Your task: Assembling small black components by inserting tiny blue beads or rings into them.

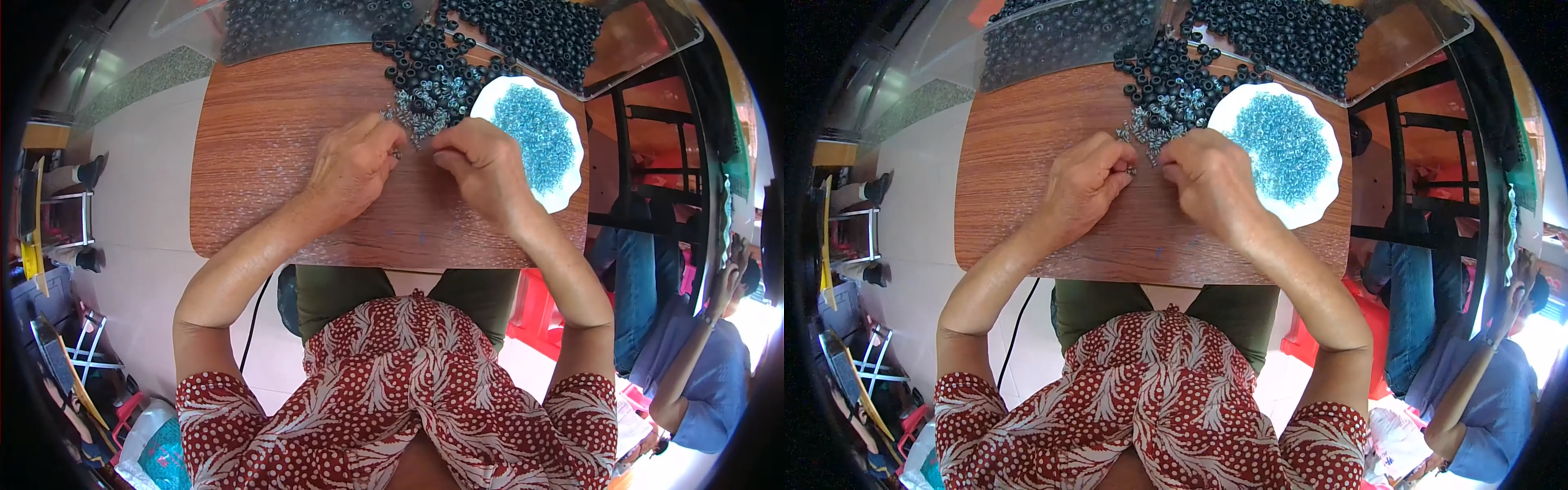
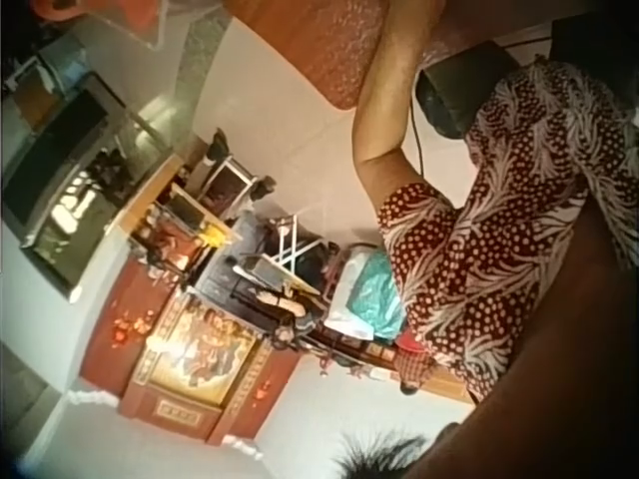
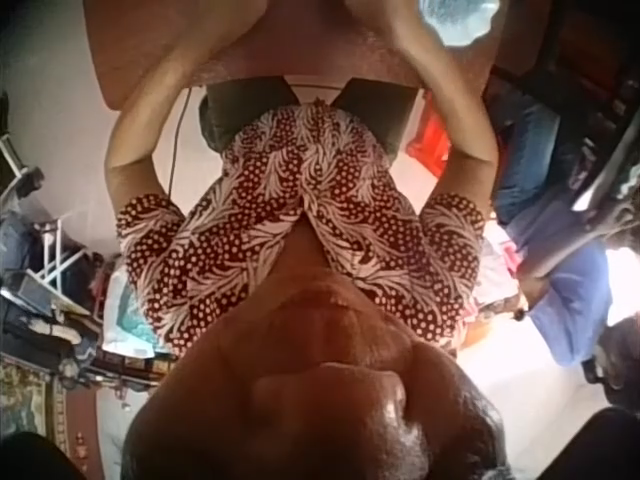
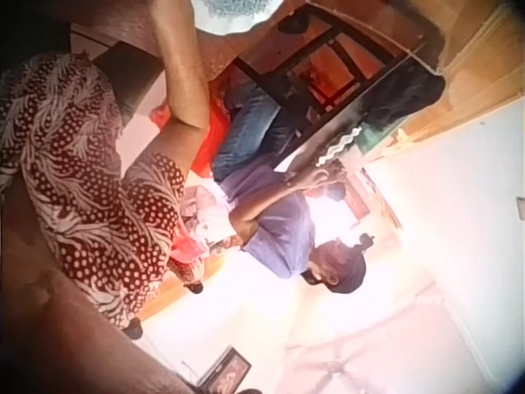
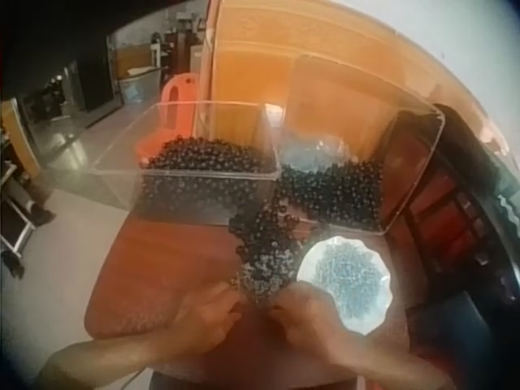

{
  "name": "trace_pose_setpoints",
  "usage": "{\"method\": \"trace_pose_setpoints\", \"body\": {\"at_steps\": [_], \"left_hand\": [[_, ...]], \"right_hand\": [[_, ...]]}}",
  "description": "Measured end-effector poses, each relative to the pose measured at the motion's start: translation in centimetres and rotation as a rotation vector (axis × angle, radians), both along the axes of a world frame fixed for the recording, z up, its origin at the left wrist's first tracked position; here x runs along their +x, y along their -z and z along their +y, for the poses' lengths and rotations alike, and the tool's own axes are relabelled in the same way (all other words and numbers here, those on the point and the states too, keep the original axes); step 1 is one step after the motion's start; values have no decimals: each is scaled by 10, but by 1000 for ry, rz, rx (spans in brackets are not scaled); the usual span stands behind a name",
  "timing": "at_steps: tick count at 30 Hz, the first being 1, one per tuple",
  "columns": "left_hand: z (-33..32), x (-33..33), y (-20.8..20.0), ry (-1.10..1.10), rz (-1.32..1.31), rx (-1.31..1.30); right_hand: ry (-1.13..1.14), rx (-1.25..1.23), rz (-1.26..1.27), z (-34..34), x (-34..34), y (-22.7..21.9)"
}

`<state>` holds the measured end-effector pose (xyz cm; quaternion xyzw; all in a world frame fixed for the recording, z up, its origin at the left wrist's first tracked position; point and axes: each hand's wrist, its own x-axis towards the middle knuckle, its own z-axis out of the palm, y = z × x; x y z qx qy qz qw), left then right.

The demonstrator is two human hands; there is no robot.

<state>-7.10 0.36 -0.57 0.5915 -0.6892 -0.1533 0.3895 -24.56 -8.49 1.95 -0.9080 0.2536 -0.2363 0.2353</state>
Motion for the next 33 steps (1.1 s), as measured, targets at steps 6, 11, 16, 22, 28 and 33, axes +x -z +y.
{"method": "trace_pose_setpoints", "body": {"at_steps": [6, 11, 16, 22, 28, 33], "left_hand": [[2, 0, 1, -38, 19, -21], [8, 5, -3, -50, 135, 20], [3, 17, -7, -126, 197, 57], [-48, 47, -3, -211, -61, -189], [-80, 50, 13, -118, -236, -126], [-91, 50, 15, -162, -350, -74]], "right_hand": [[137, -255, 81, 21, 22, 12], [203, -307, 120, 22, 28, 25], [259, -280, 104, 28, 33, 21], [274, -315, 119, 29, 38, 29], [226, -389, 97, 22, 33, 32], [193, -369, 57, 24, 29, 30]]}}
